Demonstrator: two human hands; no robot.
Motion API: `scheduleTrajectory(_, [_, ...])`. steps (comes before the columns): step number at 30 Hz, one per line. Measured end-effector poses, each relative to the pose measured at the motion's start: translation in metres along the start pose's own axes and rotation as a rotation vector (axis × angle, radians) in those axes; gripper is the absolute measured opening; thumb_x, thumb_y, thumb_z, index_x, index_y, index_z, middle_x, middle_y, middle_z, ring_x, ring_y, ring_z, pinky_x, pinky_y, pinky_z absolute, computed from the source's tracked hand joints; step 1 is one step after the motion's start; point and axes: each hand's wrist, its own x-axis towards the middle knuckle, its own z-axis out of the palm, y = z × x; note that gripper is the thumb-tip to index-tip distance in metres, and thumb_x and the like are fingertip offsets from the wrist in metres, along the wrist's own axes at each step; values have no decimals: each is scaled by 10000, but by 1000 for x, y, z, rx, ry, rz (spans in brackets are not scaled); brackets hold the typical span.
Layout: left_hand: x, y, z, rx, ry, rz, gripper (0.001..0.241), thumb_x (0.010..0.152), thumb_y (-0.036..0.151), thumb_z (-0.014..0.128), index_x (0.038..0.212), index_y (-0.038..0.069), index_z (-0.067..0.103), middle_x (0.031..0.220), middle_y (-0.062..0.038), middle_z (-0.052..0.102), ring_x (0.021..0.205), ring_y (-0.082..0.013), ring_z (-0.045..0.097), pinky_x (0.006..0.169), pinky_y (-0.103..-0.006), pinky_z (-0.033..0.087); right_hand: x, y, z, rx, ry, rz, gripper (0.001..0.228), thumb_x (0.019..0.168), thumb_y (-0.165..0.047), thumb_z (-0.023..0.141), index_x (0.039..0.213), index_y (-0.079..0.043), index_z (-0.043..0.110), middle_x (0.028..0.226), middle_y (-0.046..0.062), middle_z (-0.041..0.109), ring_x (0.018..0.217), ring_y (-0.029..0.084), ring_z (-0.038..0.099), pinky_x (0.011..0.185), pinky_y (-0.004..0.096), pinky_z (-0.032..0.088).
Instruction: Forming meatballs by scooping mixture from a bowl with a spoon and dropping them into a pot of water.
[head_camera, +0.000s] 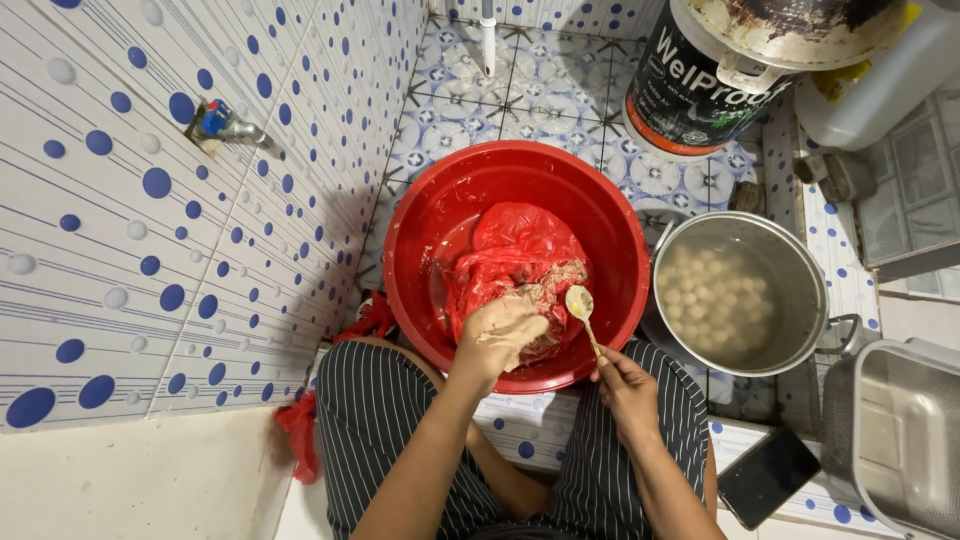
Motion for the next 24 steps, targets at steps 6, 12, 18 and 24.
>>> scheduleTrajectory(6, [-2, -4, -2, 295, -16, 157, 309, 732, -186, 635, 1005, -53, 694, 945, -135, 756, 791, -184, 727, 588, -210, 550, 1, 2, 0, -23, 3, -5, 256, 990, -35, 600, 1202, -1, 739, 707, 71, 633, 512, 94, 451, 443, 213, 357])
scheduleTrajectory(12, [11, -33, -13, 426, 81, 150, 119, 788, -35, 797, 844, -42, 692, 795, -69, 738, 707, -124, 676, 622, -238, 574, 0, 1, 1, -16, 3, -2, 256, 991, -40, 601, 1203, -10, 742, 698, 63, 624, 498, 83, 429, 432, 207, 334])
scheduleTrajectory(18, [-5, 12, 12, 376, 34, 85, 140, 853, 146, 774, 891, 71, 662, 792, -62, 702, 680, -159, 679, 628, -272, 619, 1, 1, -1, 33, -19, -3, 262, 994, -42, 593, 1211, 1, 733, 709, 64, 617, 497, 76, 410, 428, 199, 312])
scheduleTrajectory(24, [-15, 38, 21, 333, 81, -42, 158, 865, 149, 778, 915, 8, 728, 605, -24, 618, 448, -75, 467, 379, -209, 342, -19, -33, 1, -41, -19, -70, 264, 978, -36, 611, 1210, -11, 734, 708, 82, 648, 469, 77, 431, 399, 199, 323])
